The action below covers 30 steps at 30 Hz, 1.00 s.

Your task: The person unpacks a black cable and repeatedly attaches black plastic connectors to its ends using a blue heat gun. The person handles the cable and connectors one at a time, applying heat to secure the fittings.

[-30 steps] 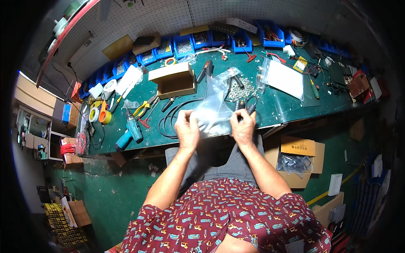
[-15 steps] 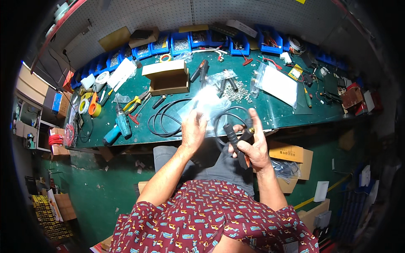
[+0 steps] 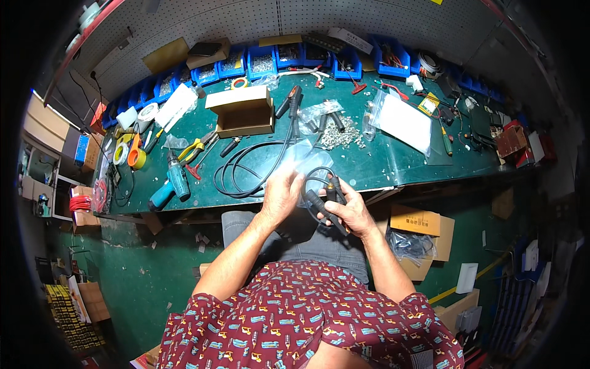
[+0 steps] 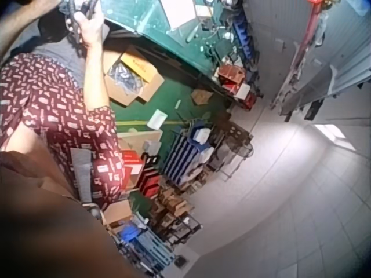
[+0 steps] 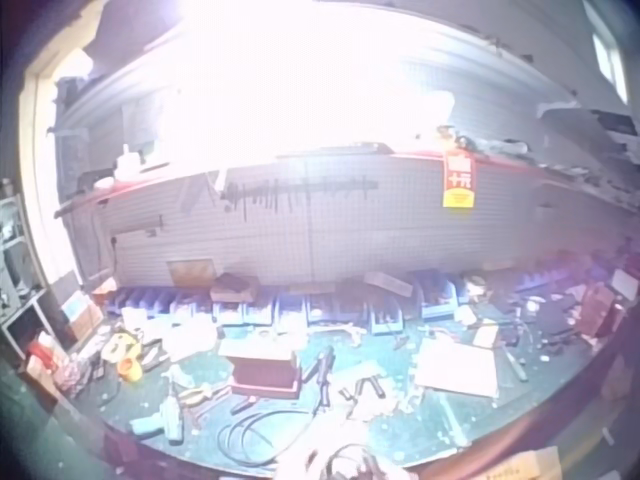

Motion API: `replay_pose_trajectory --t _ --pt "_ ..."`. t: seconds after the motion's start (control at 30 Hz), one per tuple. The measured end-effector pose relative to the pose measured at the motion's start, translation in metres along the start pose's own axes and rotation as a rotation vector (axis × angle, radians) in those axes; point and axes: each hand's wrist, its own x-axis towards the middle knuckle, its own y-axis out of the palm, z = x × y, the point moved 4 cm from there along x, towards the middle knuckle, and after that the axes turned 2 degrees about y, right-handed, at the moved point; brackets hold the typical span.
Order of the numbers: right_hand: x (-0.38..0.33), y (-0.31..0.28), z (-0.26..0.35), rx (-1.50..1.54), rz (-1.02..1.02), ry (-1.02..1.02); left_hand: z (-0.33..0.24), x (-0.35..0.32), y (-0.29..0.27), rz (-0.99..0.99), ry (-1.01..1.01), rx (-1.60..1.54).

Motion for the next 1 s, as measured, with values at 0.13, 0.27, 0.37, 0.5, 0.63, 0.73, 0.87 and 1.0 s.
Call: replay_pose_trajectory --t 0.13,0.27,0.37,0.5,0.63,0.73,0.87,1.0 --pt "0.000 0.001 -0.003 -0.099 0.023 0.110 -0.010 0.000 -0.001 0.012 0.102 0.088" --pt "0.006 0.005 -0.006 -0.171 0.100 0.115 -0.017 -0.003 -0.001 0.074 0.113 0.147" --pt "0.020 -0.005 -0.022 -0.197 0.108 0.126 -0.017 -0.006 0.003 0.125 0.158 0.177" --pt "0.027 -0.006 -0.025 -0.350 0.054 0.223 -0.016 -0.014 0.002 0.158 0.192 0.194" --pt "0.034 -0.006 -0.042 -0.351 0.054 0.183 -0.014 -0.016 0.002 0.110 0.224 0.225" --pt "0.035 0.002 -0.046 -0.226 -0.009 0.160 -0.016 -0.013 0.003 0.139 0.288 0.258" --pt "0.026 -0.002 -0.029 -0.052 -0.071 0.171 -0.010 -0.019 -0.006 0.146 0.291 0.270" --pt "0.023 0.002 -0.023 -0.022 -0.093 0.161 0.004 -0.025 -0.011 0.082 0.289 0.321"
